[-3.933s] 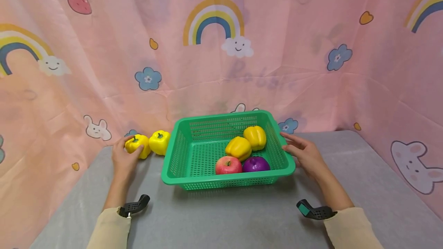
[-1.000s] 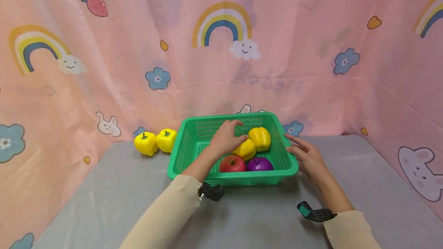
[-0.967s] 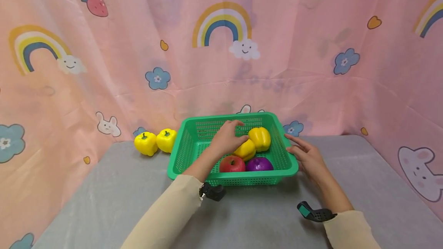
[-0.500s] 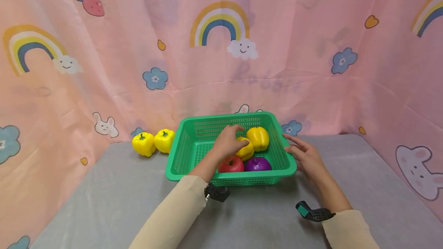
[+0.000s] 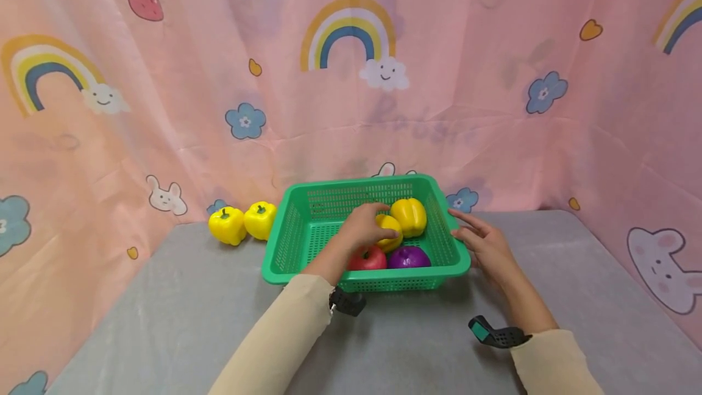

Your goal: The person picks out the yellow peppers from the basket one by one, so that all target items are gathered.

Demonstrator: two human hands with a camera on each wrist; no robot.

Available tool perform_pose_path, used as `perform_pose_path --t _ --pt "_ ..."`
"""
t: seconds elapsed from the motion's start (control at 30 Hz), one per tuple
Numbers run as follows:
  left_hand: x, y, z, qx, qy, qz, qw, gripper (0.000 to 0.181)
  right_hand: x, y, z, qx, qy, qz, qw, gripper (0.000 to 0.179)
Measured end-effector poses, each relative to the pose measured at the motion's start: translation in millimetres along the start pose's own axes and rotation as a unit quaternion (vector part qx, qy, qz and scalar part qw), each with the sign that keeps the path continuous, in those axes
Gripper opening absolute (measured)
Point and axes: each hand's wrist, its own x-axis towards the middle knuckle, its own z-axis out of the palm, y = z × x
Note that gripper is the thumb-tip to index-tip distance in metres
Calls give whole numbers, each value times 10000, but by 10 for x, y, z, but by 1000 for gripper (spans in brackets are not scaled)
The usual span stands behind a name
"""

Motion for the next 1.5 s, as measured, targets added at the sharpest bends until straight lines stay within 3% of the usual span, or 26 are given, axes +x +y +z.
perform_pose_path --t 0.27,0.93,1.23,1.5 --pt "27 -24 7 146 -277 49 9995 62 1 -13 1 -64 30 63 10000 54" --pt "-11 -48 -45 -129 -113 139 9998 53 -5 -41 17 78 99 230 9997 56" --pt "-81 -41 -60 -160 -2 -77 9998 47 5 -55 23 61 110 299 9995 56" --pt "-68 -42 -64 -352 60 -310 9989 51 10 -67 25 -454 203 362 9981 56"
